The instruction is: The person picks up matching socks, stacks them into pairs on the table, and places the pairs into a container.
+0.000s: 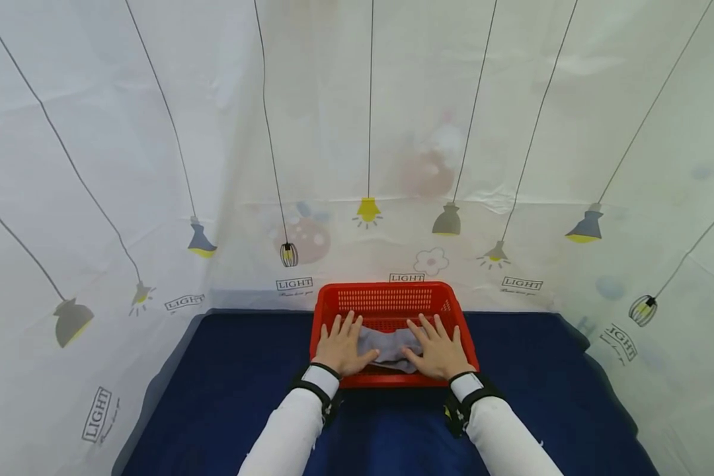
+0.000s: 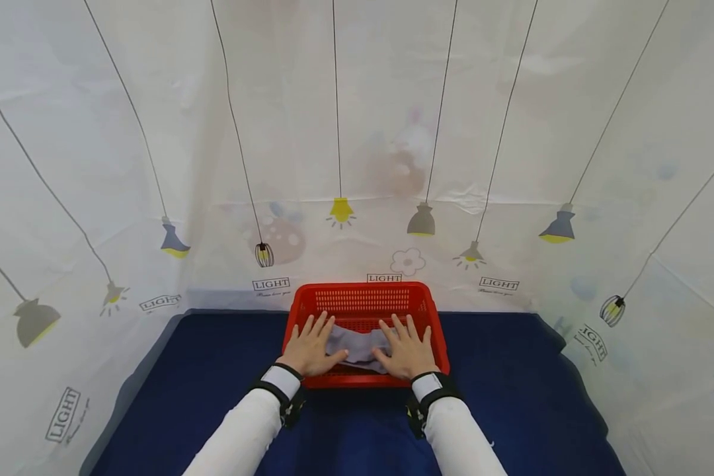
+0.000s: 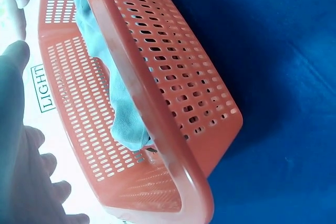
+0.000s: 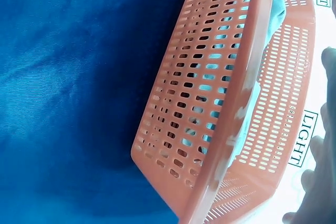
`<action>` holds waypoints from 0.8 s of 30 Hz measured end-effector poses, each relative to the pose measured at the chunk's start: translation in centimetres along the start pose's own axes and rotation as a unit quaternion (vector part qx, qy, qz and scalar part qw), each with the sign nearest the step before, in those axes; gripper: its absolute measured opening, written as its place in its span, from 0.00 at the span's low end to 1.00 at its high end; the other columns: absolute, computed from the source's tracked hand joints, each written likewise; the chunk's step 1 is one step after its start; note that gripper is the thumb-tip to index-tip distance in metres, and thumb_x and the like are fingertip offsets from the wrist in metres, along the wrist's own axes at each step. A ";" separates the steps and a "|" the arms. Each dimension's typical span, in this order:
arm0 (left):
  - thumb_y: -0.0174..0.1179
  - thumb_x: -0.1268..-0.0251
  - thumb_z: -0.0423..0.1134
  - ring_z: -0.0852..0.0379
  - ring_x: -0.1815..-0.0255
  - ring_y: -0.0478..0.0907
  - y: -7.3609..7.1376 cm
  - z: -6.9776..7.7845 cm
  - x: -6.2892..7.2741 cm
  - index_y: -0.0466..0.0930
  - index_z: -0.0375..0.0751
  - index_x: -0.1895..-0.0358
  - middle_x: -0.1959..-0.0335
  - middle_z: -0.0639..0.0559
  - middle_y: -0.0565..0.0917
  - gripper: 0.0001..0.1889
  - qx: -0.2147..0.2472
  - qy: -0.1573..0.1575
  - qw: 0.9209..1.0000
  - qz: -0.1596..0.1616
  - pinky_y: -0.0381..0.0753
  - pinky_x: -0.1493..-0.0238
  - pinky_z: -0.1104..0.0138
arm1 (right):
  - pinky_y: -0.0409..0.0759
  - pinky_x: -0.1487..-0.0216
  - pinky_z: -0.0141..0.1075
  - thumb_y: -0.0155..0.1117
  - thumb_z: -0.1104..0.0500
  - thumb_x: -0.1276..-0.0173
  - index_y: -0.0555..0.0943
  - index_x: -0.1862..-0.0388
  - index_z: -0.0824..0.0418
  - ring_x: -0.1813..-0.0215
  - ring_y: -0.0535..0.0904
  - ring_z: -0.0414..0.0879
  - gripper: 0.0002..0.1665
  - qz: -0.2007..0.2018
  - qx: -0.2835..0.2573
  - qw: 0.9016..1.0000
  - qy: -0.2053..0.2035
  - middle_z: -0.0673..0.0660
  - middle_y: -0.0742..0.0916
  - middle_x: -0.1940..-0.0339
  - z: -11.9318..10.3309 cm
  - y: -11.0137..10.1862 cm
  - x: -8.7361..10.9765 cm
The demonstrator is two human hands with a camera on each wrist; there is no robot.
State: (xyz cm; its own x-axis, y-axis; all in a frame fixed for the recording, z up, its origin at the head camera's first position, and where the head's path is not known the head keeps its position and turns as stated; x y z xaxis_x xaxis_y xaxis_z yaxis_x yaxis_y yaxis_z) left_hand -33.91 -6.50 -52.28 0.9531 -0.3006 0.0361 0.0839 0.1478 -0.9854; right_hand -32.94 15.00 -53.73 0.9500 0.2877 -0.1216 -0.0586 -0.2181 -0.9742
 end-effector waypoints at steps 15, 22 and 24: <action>0.47 0.44 0.68 0.41 0.27 0.47 -0.8 -0.3 0.3 0.51 0.48 0.28 0.27 0.46 0.50 0.44 0.021 -0.023 0.999 -0.012 0.45 0.34 0.42 | 0.37 0.38 0.69 0.46 0.34 0.35 0.57 0.28 0.49 0.27 0.46 0.62 0.40 -0.031 0.003 0.999 -0.004 0.60 0.60 0.27 -0.8 -0.7 0.1; 0.49 0.44 0.67 0.40 0.28 0.49 0.7 -0.7 0.2 0.53 0.46 0.29 0.27 0.44 0.53 0.43 0.033 -0.023 0.999 -0.007 0.47 0.35 0.41 | 0.37 0.38 0.68 0.46 0.35 0.35 0.57 0.28 0.49 0.26 0.44 0.61 0.39 -0.035 0.006 0.999 -0.005 0.59 0.59 0.27 -1.0 -0.4 0.2; 0.48 0.44 0.67 0.40 0.28 0.49 1.0 -0.9 0.2 0.53 0.46 0.29 0.27 0.45 0.53 0.44 0.032 -0.023 0.999 -0.007 0.48 0.35 0.41 | 0.38 0.38 0.68 0.47 0.36 0.35 0.57 0.28 0.49 0.26 0.45 0.61 0.39 -0.040 0.009 0.999 -0.001 0.59 0.59 0.27 -1.0 -0.2 0.1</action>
State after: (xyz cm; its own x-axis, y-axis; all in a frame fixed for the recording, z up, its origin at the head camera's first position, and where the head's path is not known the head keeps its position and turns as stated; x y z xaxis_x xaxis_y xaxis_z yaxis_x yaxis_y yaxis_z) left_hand -33.87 -7.27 -53.44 0.9641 -0.2590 0.0584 0.1137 0.2038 -0.9724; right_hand -32.55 14.17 -53.32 0.9510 0.3060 -0.0441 0.0114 -0.1774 -0.9841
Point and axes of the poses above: each hand's wrist, its own x-axis away from the middle knuckle, its own y-axis out of the palm, z = x × y, the point moved 2 cm from there along -x, towards the middle knuckle
